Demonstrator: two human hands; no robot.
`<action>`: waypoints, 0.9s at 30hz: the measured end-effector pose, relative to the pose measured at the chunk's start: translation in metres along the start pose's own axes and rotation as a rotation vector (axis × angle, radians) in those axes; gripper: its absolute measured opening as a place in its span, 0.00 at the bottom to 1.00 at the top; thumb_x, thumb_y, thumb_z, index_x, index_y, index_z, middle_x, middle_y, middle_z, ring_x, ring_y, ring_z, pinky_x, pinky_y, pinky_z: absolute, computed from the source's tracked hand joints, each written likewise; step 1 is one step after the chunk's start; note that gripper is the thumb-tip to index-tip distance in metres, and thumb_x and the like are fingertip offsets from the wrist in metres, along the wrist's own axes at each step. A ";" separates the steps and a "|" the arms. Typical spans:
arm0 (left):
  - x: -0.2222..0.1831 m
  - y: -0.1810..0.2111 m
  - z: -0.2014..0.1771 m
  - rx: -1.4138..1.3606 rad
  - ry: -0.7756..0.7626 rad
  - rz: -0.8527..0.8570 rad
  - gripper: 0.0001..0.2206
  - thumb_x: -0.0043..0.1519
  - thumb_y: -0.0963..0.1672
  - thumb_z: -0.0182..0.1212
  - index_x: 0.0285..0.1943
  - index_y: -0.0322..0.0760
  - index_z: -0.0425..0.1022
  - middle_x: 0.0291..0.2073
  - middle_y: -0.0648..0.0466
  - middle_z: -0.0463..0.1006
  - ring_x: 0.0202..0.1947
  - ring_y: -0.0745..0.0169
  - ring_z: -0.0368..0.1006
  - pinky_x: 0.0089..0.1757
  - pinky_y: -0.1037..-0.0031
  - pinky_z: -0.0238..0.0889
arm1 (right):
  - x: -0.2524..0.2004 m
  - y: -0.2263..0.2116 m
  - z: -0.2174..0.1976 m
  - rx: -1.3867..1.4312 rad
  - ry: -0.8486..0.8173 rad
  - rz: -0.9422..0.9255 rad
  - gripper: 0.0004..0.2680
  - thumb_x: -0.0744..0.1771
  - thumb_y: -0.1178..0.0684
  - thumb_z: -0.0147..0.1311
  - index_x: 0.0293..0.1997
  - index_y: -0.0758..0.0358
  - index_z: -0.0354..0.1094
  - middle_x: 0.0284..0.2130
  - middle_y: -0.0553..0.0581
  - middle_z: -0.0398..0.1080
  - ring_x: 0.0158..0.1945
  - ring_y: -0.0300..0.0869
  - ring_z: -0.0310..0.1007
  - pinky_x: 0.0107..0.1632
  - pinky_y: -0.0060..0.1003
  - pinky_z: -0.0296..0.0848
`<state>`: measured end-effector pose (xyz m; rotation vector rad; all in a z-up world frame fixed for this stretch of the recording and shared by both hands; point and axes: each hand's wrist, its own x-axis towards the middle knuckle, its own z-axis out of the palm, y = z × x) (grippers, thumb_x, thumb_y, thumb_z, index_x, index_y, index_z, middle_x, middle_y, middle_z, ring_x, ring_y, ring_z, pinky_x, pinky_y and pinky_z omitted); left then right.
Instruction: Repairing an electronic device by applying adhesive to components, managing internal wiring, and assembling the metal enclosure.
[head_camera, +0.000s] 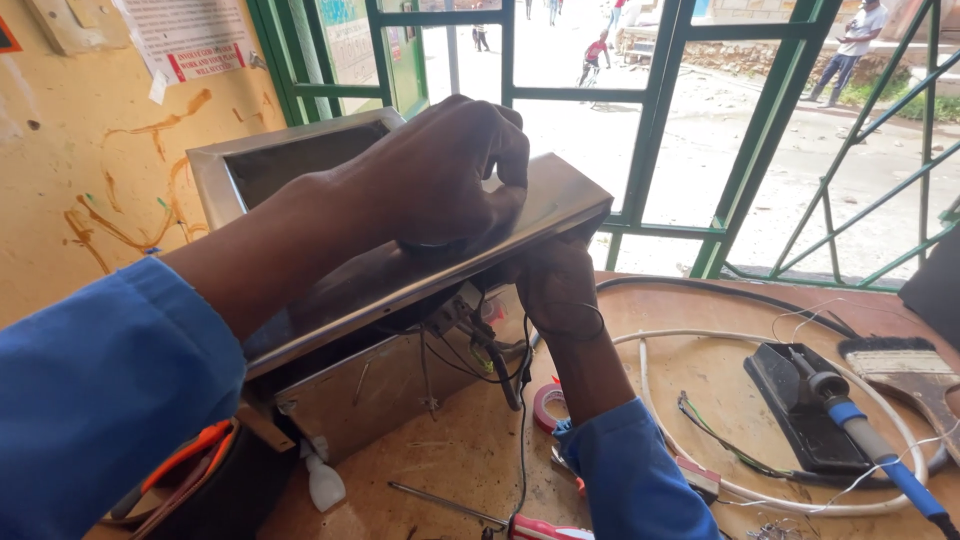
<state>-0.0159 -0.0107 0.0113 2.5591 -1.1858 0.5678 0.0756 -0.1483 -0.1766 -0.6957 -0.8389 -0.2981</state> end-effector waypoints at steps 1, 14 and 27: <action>-0.001 0.002 -0.001 0.003 -0.012 -0.003 0.06 0.56 0.40 0.61 0.26 0.38 0.79 0.24 0.61 0.74 0.24 0.66 0.64 0.32 0.70 0.62 | 0.000 0.000 0.001 -0.035 0.006 0.001 0.08 0.62 0.68 0.51 0.20 0.67 0.68 0.18 0.57 0.65 0.22 0.44 0.67 0.29 0.32 0.70; 0.016 0.000 -0.008 -0.002 -0.121 -0.085 0.08 0.50 0.35 0.64 0.25 0.40 0.84 0.16 0.62 0.74 0.16 0.73 0.58 0.24 0.79 0.59 | 0.003 -0.004 0.013 0.061 0.170 0.127 0.06 0.55 0.69 0.51 0.23 0.64 0.64 0.20 0.54 0.61 0.21 0.42 0.60 0.24 0.33 0.62; 0.012 -0.003 0.000 -0.062 -0.060 -0.061 0.07 0.52 0.38 0.64 0.22 0.41 0.79 0.16 0.63 0.70 0.20 0.74 0.60 0.26 0.79 0.56 | 0.002 -0.006 0.021 0.142 0.123 0.044 0.07 0.60 0.70 0.54 0.36 0.67 0.69 0.24 0.56 0.67 0.22 0.41 0.65 0.24 0.31 0.67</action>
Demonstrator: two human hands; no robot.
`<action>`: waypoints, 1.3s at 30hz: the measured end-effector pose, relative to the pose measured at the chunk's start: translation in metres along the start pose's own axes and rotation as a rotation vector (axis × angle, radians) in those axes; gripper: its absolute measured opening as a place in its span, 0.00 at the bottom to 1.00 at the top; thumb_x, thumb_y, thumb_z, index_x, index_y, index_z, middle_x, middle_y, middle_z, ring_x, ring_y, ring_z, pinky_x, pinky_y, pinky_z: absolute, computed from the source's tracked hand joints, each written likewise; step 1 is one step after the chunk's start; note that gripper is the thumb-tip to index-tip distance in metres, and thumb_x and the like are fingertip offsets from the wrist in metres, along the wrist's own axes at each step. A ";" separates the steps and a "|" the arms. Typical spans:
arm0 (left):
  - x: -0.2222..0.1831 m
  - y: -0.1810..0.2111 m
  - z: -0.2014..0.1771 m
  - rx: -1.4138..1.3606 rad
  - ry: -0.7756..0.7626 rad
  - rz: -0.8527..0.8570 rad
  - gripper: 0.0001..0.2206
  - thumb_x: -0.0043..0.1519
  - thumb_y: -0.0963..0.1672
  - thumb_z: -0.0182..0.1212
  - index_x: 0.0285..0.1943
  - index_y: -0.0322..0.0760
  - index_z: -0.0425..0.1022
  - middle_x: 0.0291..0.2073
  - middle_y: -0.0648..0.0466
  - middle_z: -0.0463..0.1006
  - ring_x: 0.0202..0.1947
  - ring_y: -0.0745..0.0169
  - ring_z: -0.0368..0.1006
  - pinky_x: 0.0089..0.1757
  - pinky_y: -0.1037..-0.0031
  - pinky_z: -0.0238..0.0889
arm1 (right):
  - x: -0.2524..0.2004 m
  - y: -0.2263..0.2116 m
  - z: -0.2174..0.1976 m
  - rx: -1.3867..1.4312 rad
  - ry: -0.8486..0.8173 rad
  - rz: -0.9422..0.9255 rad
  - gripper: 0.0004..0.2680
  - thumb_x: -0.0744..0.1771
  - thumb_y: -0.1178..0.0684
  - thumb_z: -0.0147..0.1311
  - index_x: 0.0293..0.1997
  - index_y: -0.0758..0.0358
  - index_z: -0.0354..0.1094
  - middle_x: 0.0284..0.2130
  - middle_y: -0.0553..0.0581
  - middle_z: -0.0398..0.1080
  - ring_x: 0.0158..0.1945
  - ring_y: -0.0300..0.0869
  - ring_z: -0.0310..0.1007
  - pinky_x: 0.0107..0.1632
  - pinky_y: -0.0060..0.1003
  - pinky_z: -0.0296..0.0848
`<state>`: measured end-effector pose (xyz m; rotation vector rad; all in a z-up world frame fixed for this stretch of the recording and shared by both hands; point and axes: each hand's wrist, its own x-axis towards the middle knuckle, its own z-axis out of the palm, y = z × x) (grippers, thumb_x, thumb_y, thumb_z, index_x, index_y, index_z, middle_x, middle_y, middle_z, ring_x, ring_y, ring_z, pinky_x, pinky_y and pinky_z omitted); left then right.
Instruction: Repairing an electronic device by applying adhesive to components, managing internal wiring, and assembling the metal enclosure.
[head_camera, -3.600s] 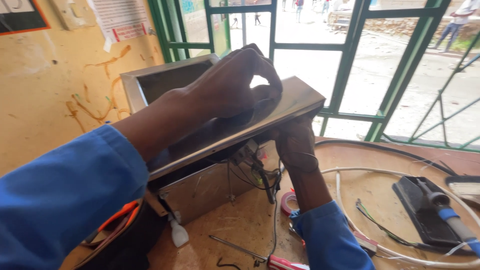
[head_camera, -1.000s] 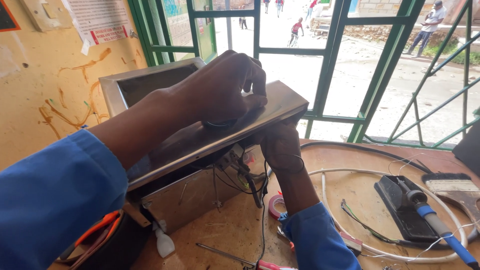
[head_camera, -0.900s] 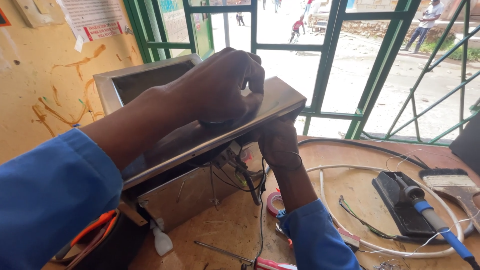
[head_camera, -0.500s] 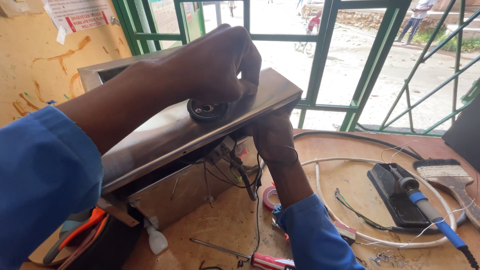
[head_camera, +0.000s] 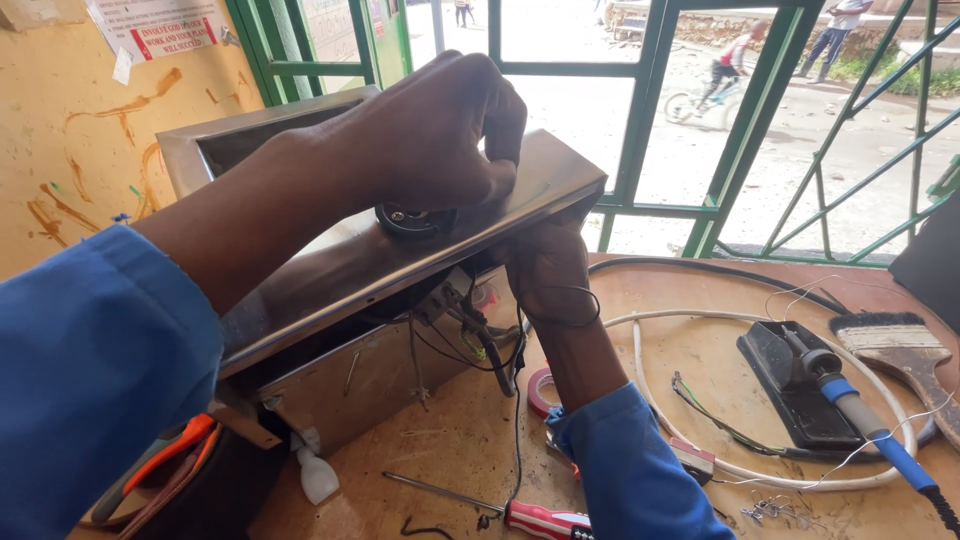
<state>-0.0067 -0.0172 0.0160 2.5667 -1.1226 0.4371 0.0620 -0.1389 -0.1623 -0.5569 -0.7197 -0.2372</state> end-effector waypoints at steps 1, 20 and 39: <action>0.000 0.001 0.001 0.002 0.000 -0.008 0.07 0.53 0.38 0.63 0.23 0.41 0.79 0.17 0.63 0.72 0.20 0.75 0.61 0.26 0.80 0.57 | 0.000 0.000 0.000 -0.002 0.053 0.021 0.06 0.58 0.71 0.53 0.30 0.68 0.68 0.20 0.56 0.65 0.19 0.42 0.64 0.22 0.31 0.66; -0.006 -0.007 -0.004 0.021 0.044 0.086 0.09 0.45 0.35 0.54 0.19 0.40 0.75 0.21 0.60 0.77 0.26 0.69 0.72 0.30 0.76 0.66 | 0.004 0.008 -0.012 0.021 0.106 0.005 0.10 0.60 0.74 0.54 0.39 0.68 0.71 0.30 0.59 0.71 0.33 0.48 0.76 0.34 0.34 0.81; -0.008 -0.010 -0.001 -0.034 0.063 0.086 0.07 0.48 0.38 0.56 0.30 0.38 0.80 0.24 0.58 0.73 0.26 0.67 0.65 0.30 0.72 0.59 | -0.008 -0.007 0.004 -0.228 0.150 0.083 0.05 0.64 0.70 0.52 0.35 0.68 0.71 0.27 0.62 0.74 0.35 0.51 0.81 0.43 0.40 0.81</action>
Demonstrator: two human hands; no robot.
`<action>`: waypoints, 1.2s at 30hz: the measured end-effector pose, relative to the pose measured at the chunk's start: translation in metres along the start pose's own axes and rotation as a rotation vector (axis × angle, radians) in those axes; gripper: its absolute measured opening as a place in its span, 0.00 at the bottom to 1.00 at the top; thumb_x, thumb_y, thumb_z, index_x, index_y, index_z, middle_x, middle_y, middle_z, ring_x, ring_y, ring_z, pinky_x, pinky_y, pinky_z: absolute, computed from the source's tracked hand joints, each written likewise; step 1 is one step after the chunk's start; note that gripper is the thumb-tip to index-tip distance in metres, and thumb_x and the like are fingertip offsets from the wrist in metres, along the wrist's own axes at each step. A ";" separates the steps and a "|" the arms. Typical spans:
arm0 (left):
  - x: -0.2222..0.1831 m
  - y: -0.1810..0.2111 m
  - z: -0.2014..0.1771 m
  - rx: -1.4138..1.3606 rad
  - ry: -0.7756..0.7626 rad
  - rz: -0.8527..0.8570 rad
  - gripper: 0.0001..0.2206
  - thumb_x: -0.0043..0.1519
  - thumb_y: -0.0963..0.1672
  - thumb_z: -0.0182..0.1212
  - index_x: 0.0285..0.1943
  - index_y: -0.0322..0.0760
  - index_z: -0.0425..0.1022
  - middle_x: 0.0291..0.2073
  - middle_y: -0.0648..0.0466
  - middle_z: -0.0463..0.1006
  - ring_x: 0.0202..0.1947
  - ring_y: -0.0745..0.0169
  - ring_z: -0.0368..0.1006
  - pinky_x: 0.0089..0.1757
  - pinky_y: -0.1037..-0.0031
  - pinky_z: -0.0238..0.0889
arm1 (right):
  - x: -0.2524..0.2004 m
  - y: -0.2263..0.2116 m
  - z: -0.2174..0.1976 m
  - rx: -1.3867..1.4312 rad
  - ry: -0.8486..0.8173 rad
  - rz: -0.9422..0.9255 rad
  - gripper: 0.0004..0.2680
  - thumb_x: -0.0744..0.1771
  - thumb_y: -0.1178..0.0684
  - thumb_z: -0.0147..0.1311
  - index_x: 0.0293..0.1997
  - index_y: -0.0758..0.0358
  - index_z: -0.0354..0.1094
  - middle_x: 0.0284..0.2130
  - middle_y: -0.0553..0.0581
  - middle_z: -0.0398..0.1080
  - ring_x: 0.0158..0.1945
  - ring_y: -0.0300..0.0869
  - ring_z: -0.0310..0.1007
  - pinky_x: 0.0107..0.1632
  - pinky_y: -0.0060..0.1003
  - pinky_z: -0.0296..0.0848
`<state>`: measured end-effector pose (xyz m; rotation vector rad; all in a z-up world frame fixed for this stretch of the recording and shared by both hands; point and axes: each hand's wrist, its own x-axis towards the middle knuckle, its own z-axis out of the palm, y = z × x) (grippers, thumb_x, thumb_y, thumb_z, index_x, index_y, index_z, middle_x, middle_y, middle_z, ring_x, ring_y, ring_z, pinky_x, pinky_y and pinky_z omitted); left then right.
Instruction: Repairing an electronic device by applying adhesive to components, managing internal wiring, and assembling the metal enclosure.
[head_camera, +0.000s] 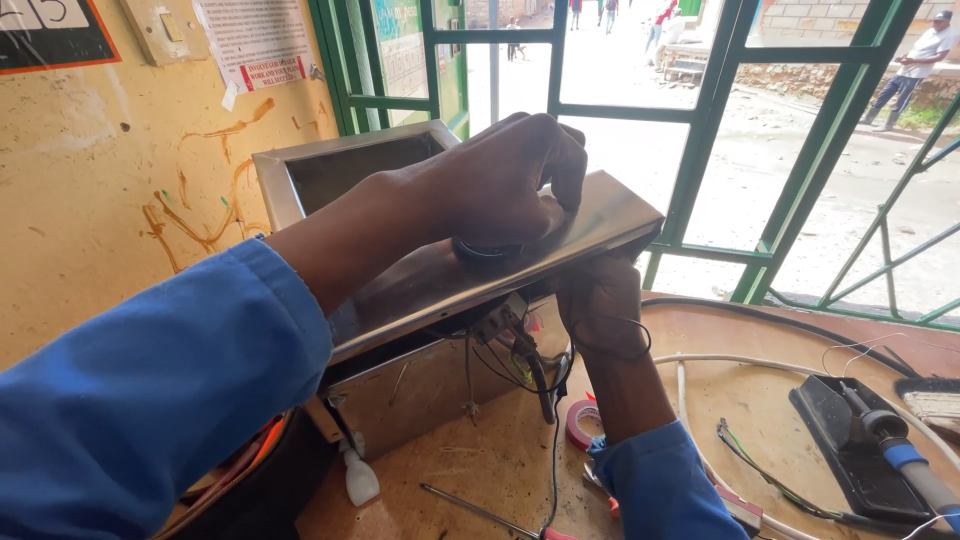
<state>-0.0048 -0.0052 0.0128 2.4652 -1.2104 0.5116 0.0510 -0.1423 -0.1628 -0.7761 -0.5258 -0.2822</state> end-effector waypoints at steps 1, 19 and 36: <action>0.000 0.001 0.000 0.000 0.003 -0.026 0.07 0.49 0.38 0.57 0.31 0.38 0.81 0.24 0.57 0.73 0.25 0.67 0.67 0.30 0.72 0.60 | -0.004 0.005 -0.005 0.131 0.054 0.066 0.05 0.62 0.70 0.51 0.35 0.70 0.71 0.27 0.64 0.74 0.33 0.55 0.81 0.42 0.45 0.82; 0.002 0.011 0.003 0.092 0.023 -0.140 0.06 0.60 0.42 0.67 0.33 0.32 0.78 0.27 0.49 0.79 0.32 0.61 0.78 0.35 0.68 0.71 | 0.002 -0.007 0.025 0.146 0.165 0.111 0.07 0.62 0.72 0.50 0.32 0.65 0.66 0.24 0.57 0.64 0.34 0.53 0.77 0.45 0.45 0.82; -0.005 -0.005 0.002 -0.027 -0.062 -0.013 0.11 0.62 0.40 0.65 0.25 0.41 0.74 0.27 0.61 0.70 0.28 0.67 0.60 0.32 0.70 0.55 | 0.008 0.003 0.005 0.267 -0.184 0.017 0.09 0.63 0.71 0.55 0.41 0.64 0.72 0.34 0.55 0.73 0.39 0.43 0.77 0.44 0.33 0.81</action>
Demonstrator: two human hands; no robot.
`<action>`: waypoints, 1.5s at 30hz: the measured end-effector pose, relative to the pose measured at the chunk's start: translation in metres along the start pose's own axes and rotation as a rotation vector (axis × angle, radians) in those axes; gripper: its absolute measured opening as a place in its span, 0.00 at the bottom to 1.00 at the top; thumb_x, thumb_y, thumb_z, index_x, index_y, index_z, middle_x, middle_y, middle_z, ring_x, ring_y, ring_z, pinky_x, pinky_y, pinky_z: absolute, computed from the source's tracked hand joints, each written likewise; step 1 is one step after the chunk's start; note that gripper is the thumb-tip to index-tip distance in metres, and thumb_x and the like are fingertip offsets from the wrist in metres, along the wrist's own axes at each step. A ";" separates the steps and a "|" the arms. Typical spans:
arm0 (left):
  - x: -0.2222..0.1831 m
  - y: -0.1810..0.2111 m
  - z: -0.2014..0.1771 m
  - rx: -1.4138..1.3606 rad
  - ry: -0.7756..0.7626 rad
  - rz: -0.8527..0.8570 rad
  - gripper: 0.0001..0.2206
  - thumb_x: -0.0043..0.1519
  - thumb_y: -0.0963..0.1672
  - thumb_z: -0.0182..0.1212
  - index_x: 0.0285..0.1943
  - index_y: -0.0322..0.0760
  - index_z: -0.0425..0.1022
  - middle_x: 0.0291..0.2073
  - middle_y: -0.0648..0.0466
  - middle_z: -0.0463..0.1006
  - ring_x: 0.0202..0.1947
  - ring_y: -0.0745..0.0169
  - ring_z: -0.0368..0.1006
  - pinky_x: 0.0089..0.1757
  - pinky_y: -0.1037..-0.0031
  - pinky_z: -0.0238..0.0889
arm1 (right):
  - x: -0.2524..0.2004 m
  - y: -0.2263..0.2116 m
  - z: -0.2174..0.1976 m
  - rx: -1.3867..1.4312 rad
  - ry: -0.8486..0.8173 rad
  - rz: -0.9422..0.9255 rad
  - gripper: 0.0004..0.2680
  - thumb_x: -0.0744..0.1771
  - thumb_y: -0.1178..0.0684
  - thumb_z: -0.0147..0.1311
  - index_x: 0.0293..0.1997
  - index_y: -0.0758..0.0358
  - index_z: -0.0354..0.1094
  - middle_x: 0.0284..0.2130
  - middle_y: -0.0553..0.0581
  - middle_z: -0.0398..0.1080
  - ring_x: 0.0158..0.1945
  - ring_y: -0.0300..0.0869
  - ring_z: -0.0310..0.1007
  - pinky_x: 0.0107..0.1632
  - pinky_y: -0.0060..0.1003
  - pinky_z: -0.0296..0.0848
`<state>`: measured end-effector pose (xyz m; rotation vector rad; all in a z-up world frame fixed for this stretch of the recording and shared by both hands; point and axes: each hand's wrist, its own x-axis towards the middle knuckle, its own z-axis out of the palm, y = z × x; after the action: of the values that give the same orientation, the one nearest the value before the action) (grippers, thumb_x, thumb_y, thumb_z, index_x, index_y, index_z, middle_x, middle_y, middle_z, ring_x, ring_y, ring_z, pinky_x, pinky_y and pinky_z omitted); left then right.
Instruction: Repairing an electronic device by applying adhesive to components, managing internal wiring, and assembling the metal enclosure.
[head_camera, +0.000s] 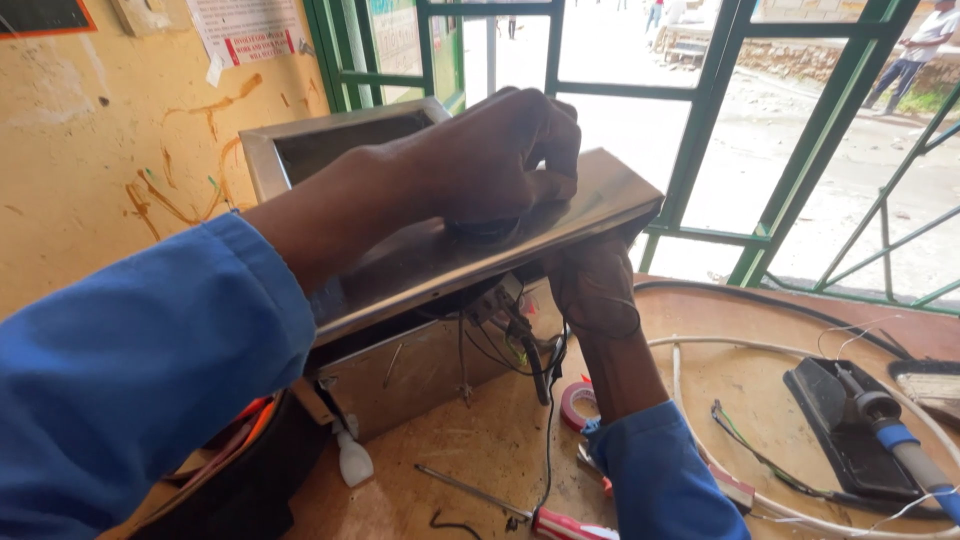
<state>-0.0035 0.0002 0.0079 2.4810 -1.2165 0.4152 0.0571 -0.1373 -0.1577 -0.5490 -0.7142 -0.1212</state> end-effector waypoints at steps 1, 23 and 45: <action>0.000 -0.001 0.001 0.009 0.019 0.027 0.10 0.60 0.39 0.64 0.25 0.41 0.75 0.28 0.61 0.72 0.28 0.68 0.63 0.32 0.70 0.57 | -0.001 -0.001 0.002 -0.016 -0.050 -0.012 0.08 0.64 0.70 0.56 0.41 0.63 0.72 0.35 0.54 0.74 0.40 0.43 0.77 0.46 0.34 0.81; 0.003 -0.015 0.007 0.027 0.099 0.194 0.12 0.56 0.37 0.66 0.21 0.42 0.71 0.23 0.61 0.71 0.25 0.68 0.64 0.30 0.72 0.58 | 0.003 0.005 -0.014 0.044 0.013 0.015 0.13 0.65 0.73 0.54 0.49 0.62 0.70 0.40 0.56 0.73 0.46 0.45 0.76 0.53 0.40 0.81; 0.001 -0.016 0.015 0.134 0.177 0.285 0.10 0.55 0.37 0.68 0.23 0.42 0.76 0.22 0.61 0.72 0.25 0.68 0.64 0.30 0.72 0.58 | 0.002 0.001 -0.033 -0.123 -0.065 0.086 0.04 0.66 0.62 0.58 0.43 0.61 0.72 0.31 0.53 0.72 0.31 0.43 0.72 0.32 0.34 0.73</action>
<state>0.0113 0.0020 -0.0079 2.3216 -1.5139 0.7969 0.0789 -0.1536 -0.1773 -0.7033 -0.7482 -0.0679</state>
